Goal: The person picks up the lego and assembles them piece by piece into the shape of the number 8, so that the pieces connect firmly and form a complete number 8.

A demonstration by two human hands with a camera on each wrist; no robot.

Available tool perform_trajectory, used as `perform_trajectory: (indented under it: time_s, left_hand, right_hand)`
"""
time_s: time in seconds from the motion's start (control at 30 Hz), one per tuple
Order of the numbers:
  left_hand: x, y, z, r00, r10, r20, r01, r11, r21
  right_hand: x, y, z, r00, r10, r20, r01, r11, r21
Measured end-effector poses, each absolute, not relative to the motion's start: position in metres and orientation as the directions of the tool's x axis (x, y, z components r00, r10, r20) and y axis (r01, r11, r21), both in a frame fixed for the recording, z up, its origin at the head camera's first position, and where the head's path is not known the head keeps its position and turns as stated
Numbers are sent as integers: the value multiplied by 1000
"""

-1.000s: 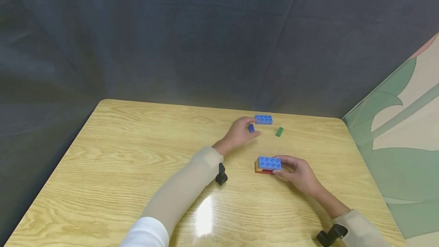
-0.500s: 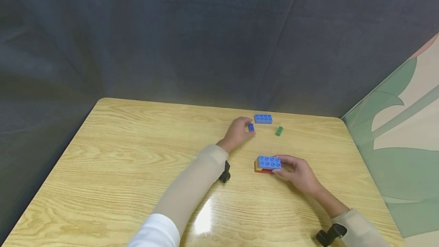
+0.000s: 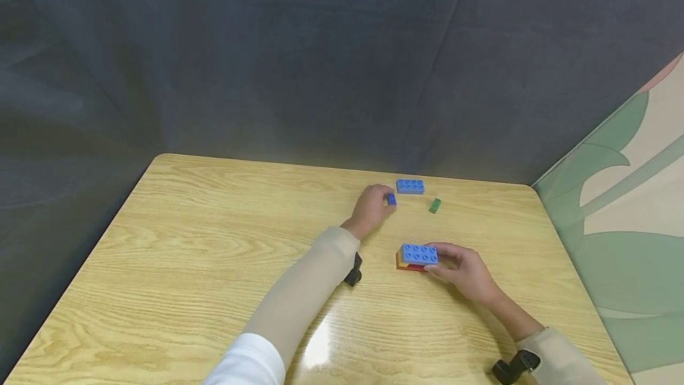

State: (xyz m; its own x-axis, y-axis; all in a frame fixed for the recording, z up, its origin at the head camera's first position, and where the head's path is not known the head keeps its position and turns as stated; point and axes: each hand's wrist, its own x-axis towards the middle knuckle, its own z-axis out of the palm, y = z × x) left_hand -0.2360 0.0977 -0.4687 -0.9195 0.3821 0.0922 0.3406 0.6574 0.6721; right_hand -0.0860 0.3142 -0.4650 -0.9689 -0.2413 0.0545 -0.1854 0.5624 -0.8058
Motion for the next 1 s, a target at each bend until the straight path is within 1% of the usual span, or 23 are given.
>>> perform_trajectory:
  time_s: [0.2, 0.63, 1.0]
  left_hand:
    - [-234, 96, -467, -918, 385, 95, 338, 634, 696]
    - [-232, 89, -469, -897, 427, 117, 359, 547, 757]
    - [-230, 82, -466, -889, 432, 154, 373, 484, 792]
  right_hand:
    - [-87, 315, -467, -966, -248, 73, -203, 550, -810]
    - [-86, 314, -466, -970, -239, 53, -183, 561, -808]
    - [-88, 314, -465, -969, -243, 53, -185, 564, -805]
